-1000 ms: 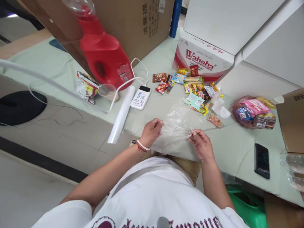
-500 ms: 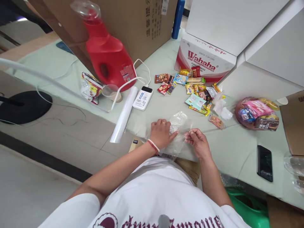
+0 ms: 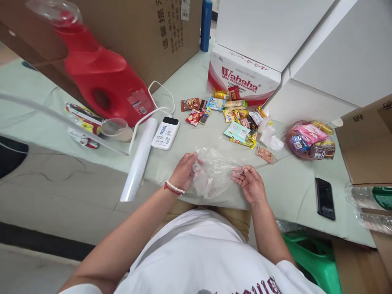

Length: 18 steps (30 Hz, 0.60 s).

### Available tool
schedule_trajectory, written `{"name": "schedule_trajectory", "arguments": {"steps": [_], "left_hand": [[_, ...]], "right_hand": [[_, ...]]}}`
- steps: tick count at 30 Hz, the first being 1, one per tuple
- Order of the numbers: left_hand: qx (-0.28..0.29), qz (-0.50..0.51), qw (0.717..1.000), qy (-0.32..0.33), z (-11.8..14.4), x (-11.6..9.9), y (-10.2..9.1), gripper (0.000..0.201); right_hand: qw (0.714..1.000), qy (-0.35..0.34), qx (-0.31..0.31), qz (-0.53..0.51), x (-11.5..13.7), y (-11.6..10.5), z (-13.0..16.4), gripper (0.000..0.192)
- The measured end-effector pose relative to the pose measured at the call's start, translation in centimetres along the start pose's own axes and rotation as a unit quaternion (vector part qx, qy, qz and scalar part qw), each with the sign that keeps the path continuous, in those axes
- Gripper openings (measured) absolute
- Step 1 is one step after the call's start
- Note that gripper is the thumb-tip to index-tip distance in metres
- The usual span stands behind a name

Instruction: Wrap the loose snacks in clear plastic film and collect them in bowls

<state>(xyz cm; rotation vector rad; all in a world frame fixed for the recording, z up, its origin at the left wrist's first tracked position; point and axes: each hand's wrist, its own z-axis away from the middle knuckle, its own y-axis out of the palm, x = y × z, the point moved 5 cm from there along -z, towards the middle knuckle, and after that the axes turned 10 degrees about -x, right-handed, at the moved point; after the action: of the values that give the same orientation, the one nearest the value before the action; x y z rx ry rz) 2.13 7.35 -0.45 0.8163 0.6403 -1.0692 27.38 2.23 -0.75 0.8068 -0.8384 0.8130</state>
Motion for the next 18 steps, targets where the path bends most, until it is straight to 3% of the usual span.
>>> {"name": "schedule_trajectory", "arguments": {"steps": [5, 13, 18], "left_hand": [[0.095, -0.112, 0.985, -0.090, -0.6, 0.8, 0.9, 0.056], [0.024, -0.065, 0.997, 0.016, -1.6, -1.7, -2.6, 0.049], [0.046, -0.076, 0.995, 0.048, -0.4, -1.2, -1.4, 0.050]], "right_hand": [[0.999, 0.005, -0.039, 0.025, 0.4, -0.9, -1.4, 0.049], [0.995, -0.022, -0.080, 0.063, 1.8, -3.7, -2.9, 0.048], [0.990, -0.019, -0.102, 0.092, 1.7, -2.8, -2.6, 0.058]]}}
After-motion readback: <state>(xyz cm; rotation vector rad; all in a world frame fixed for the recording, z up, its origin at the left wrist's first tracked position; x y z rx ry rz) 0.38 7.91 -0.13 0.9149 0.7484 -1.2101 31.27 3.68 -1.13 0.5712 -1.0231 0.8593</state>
